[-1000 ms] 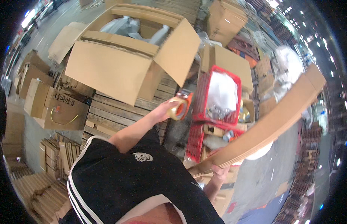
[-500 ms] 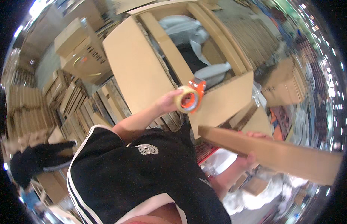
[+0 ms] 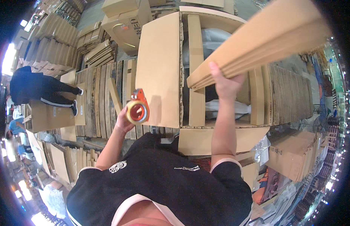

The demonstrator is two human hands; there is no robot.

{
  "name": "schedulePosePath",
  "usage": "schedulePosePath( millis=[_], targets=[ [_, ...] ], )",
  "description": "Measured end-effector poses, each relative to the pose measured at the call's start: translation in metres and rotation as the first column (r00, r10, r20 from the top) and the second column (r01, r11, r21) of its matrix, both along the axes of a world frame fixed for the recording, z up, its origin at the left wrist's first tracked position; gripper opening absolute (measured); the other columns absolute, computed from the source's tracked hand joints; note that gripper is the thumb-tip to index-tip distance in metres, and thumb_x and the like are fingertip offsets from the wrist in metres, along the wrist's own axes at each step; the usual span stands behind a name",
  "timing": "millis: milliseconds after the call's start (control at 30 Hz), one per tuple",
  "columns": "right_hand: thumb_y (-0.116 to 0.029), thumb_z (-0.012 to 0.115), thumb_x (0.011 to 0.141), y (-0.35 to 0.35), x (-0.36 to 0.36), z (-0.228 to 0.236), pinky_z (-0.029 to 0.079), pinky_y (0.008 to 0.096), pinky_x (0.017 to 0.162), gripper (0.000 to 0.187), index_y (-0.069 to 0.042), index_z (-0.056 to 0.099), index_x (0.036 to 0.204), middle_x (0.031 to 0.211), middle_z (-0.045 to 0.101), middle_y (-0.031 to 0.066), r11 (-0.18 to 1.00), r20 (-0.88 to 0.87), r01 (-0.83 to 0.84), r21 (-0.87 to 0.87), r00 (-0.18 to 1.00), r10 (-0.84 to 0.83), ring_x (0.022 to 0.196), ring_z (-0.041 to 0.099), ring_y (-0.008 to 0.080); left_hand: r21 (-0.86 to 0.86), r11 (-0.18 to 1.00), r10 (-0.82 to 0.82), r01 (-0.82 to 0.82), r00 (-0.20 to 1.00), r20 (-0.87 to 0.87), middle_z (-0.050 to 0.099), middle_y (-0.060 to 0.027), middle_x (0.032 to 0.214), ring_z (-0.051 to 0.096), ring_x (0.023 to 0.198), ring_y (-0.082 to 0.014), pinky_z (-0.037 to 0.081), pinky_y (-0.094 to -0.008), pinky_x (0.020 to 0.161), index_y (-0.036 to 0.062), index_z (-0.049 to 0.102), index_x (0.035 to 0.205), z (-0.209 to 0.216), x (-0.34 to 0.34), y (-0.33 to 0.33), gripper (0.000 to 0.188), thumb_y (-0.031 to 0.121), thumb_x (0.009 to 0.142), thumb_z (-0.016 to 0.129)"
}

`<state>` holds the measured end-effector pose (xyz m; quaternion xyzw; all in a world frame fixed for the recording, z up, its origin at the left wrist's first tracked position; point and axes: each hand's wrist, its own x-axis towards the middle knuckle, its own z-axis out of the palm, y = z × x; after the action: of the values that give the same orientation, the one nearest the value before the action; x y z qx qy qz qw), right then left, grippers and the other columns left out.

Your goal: The person packs a chair into a cardboard box, places bubble wrap around it, adds cardboard dividers, and seals the box with packing tape. The person then moves the sealed box aside.

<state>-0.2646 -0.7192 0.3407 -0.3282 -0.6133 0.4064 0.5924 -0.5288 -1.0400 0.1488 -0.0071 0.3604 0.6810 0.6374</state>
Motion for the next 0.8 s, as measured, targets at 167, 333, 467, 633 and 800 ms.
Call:
schedulePosePath(
  millis=[167,333,467,633,800],
  targets=[
    [-0.007,0.087,0.079,0.01,-0.011,-0.075,0.044,0.044,0.117,0.093,-0.002,0.034,0.156,0.146,0.047,0.015,0.997,-0.025,-0.022,0.072,0.999,0.024,0.135,0.052,0.0258,0.008,0.997,-0.075,0.074,0.996,0.042,0.059,-0.0147,0.154,0.058,0.143,-0.032,0.045,-0.049,0.123,0.0024,0.048,0.158,-0.009,0.021,-0.035,0.088,0.048,0.091,0.084],
    [-0.007,0.086,0.082,0.003,-0.006,-0.076,0.044,0.0443,0.118,0.09,-0.002,0.035,0.155,0.147,0.048,0.0148,0.991,0.069,0.011,0.13,0.997,-0.021,0.136,0.052,0.0264,0.068,0.983,-0.176,0.171,0.98,0.088,0.064,-0.015,0.148,0.062,0.138,-0.0293,0.047,-0.047,0.12,0.0017,0.053,0.153,-0.033,0.016,-0.027,0.078,0.044,0.094,0.082],
    [-0.008,0.091,0.084,-0.017,-0.003,-0.055,0.048,0.0424,0.117,0.089,0.003,0.037,0.154,0.146,0.056,0.0156,0.984,0.177,0.163,-0.069,0.973,-0.148,0.134,0.059,0.0274,0.044,0.97,-0.241,0.239,0.969,0.046,0.066,-0.0107,0.142,0.066,0.129,-0.0253,0.053,-0.0446,0.113,0.0034,0.051,0.154,-0.045,0.007,-0.013,0.07,0.037,0.099,0.078],
    [-0.012,0.091,0.085,-0.029,0.006,-0.013,0.056,0.0429,0.11,0.078,0.008,0.044,0.145,0.138,0.062,0.0216,0.894,-0.009,0.445,0.055,0.896,-0.445,0.122,0.067,0.0315,0.026,0.978,-0.203,0.205,0.977,-0.071,0.068,-0.0084,0.135,0.068,0.123,-0.0216,0.054,-0.0425,0.111,0.0059,0.056,0.147,-0.056,-0.015,0.008,0.057,0.036,0.103,0.074],
    [-0.019,0.085,0.086,-0.023,0.051,-0.004,0.057,0.0489,0.104,0.071,0.009,0.052,0.142,0.134,0.066,0.0213,0.814,-0.078,0.442,-0.376,0.861,-0.503,0.116,0.07,0.0353,-0.031,0.955,-0.294,0.295,0.955,0.036,0.069,-0.0055,0.131,0.069,0.119,-0.0215,0.056,-0.0455,0.107,0.0098,0.059,0.145,-0.082,-0.03,0.03,0.049,0.038,0.106,0.07]
  ],
)
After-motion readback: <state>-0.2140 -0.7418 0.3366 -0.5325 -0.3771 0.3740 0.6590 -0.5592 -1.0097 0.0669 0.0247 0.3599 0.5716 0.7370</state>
